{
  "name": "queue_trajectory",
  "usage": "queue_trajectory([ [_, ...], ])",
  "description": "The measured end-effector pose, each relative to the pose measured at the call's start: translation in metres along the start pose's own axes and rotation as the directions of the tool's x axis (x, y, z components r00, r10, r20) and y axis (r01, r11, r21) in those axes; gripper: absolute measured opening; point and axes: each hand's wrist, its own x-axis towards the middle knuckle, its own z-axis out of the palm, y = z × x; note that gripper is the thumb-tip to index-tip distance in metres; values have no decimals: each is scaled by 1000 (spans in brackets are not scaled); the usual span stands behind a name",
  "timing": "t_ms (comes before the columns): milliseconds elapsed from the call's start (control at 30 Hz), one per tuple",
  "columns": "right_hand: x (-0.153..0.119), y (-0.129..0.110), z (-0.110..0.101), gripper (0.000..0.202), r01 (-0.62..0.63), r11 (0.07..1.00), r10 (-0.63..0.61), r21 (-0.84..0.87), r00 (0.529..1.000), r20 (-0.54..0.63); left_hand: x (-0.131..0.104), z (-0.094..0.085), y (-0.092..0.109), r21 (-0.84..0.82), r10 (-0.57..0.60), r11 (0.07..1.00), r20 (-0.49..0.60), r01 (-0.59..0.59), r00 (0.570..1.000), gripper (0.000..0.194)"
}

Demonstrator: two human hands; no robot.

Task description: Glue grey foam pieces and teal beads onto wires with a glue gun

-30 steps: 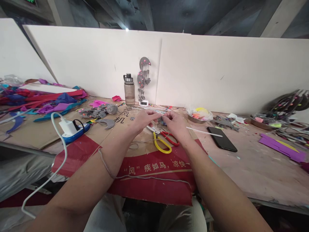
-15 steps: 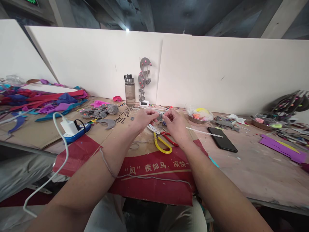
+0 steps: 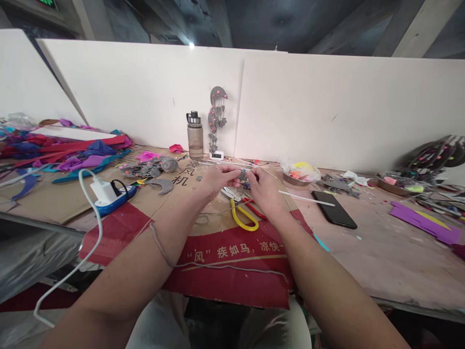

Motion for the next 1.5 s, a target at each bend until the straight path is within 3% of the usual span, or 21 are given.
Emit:
queue_trajectory([
  [233, 0, -3, -1, 21, 8, 1000, -8, -4, 1000, -31, 2, -5, 0, -113, -29, 993, 107, 41, 994, 23],
  [433, 1, -1, -1, 17, -14, 998, 17, 65, 999, -51, 2, -6, 1, -98, -42, 994, 114, 53, 993, 23],
  [667, 1, -6, -1, 17, -64, 996, 68, 54, 995, -71, 3, -3, -5, 75, 65, 995, 90, -72, 994, 18],
  [867, -3, -9, 1, 11, 43, 996, -51, -80, 992, -113, 3, -1, -6, 271, 164, 949, 24, -164, 986, 8],
  [1000, -3, -4, 4, 10, 27, 998, -32, -49, 995, -95, 1, -1, -5, 344, 188, 923, -6, -175, 982, 6],
  [1133, 0, 4, 2, 15, -9, 998, 11, 68, 1000, -26, 5, -6, -8, 243, 160, 960, -75, -138, 984, 13],
  [1267, -3, 4, 3, 21, 6, 990, -28, 139, 987, 156, 15, -21, -12, 177, 186, 974, -249, -144, 951, 17],
  [1400, -5, 2, 2, 24, 53, 988, -112, 145, 890, 442, 21, -35, -10, 101, 194, 980, -343, -170, 919, 18],
  [1433, -4, 5, -1, 25, 41, 991, -96, 126, 877, 471, 21, -37, -8, 68, 190, 982, -360, -177, 914, 18],
  [1500, 2, 18, -8, 27, -22, 998, -4, 63, 925, 380, 21, -39, -5, 0, 171, 983, -388, -186, 906, 18],
])
